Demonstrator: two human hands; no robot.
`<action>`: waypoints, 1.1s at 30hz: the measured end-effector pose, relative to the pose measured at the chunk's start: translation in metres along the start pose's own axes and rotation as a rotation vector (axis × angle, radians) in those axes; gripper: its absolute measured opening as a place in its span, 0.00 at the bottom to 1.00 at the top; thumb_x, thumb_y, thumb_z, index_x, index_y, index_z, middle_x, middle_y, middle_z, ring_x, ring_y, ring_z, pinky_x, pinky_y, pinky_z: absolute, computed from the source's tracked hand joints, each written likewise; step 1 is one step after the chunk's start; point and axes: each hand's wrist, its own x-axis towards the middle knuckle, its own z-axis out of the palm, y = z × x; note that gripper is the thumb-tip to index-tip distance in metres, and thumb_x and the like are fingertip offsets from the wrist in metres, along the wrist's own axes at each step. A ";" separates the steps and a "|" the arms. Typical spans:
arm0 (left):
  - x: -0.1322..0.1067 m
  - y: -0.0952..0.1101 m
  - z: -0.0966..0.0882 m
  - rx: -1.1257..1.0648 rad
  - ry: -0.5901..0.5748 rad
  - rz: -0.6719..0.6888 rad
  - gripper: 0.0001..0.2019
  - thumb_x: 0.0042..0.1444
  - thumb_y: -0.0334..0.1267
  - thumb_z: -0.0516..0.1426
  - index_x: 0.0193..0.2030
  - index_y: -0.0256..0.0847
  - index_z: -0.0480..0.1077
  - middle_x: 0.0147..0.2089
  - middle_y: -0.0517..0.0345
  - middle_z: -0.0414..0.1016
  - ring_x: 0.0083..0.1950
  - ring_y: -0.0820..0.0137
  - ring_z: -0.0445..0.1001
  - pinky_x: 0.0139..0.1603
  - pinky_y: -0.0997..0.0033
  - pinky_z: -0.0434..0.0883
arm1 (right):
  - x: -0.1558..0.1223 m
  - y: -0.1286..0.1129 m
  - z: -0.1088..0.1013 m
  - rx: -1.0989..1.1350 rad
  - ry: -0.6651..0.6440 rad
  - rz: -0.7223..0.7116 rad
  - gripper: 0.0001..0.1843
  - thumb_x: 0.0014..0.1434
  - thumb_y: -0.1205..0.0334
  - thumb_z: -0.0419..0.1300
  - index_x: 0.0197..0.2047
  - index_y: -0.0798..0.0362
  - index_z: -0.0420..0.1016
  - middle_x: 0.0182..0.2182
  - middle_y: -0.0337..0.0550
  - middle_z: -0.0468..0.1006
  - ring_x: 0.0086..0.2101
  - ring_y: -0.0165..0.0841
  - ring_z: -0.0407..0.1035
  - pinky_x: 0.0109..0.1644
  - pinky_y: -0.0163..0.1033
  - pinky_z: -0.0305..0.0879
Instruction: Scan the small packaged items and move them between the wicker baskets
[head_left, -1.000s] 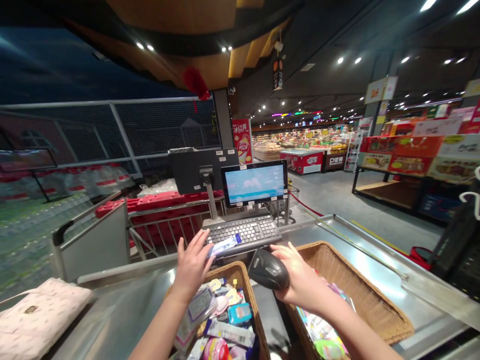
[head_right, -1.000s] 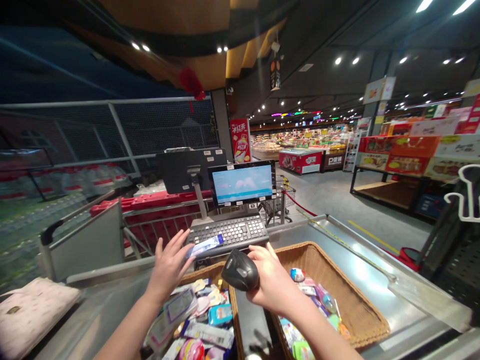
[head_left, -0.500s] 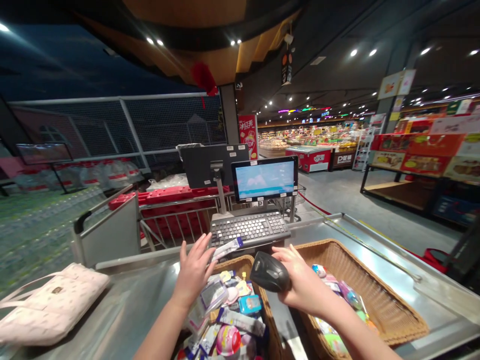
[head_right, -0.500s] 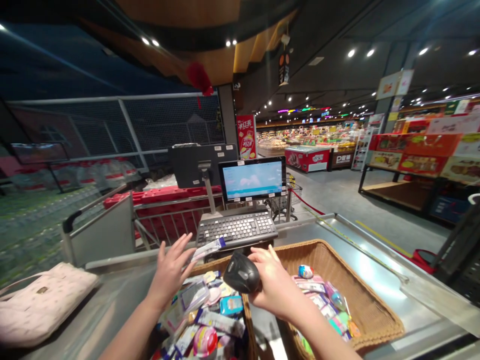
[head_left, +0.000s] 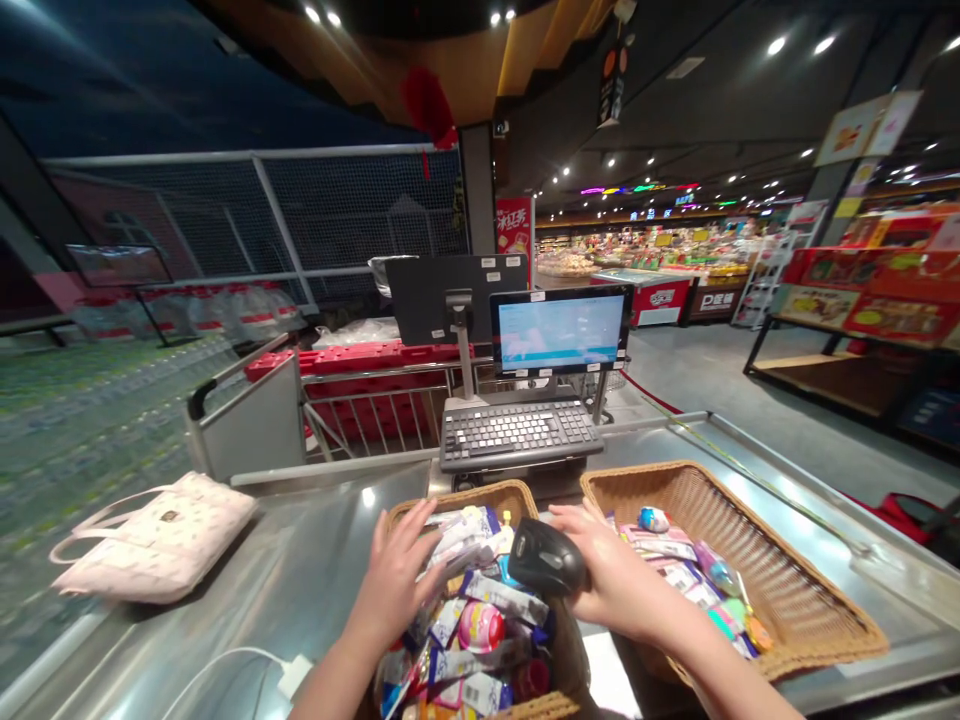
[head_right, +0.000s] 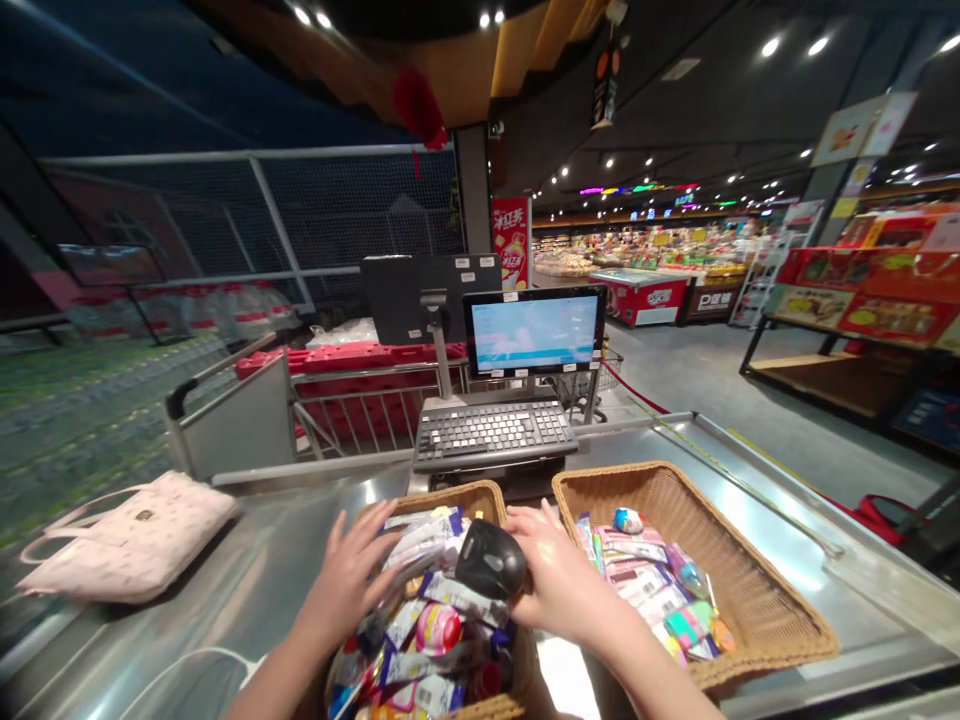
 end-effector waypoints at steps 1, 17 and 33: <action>-0.008 0.001 0.001 -0.021 -0.025 0.005 0.11 0.61 0.40 0.54 0.49 0.47 0.72 0.68 0.46 0.64 0.68 0.52 0.63 0.68 0.30 0.49 | 0.000 -0.001 0.002 0.006 -0.009 0.001 0.27 0.46 0.67 0.62 0.52 0.49 0.74 0.52 0.48 0.76 0.59 0.49 0.63 0.68 0.61 0.50; -0.050 0.036 0.006 -0.228 -0.297 0.118 0.13 0.54 0.43 0.62 0.47 0.49 0.72 0.72 0.51 0.58 0.70 0.51 0.59 0.68 0.35 0.55 | -0.027 0.013 -0.004 0.003 0.038 0.095 0.30 0.46 0.70 0.59 0.55 0.50 0.72 0.57 0.51 0.73 0.58 0.48 0.65 0.65 0.57 0.59; 0.190 0.205 0.087 -0.406 -0.311 0.396 0.21 0.56 0.44 0.60 0.56 0.44 0.69 0.73 0.42 0.54 0.73 0.51 0.51 0.70 0.35 0.48 | -0.141 0.105 -0.116 -0.088 0.393 0.364 0.37 0.43 0.70 0.58 0.60 0.53 0.65 0.59 0.54 0.71 0.62 0.51 0.61 0.69 0.65 0.47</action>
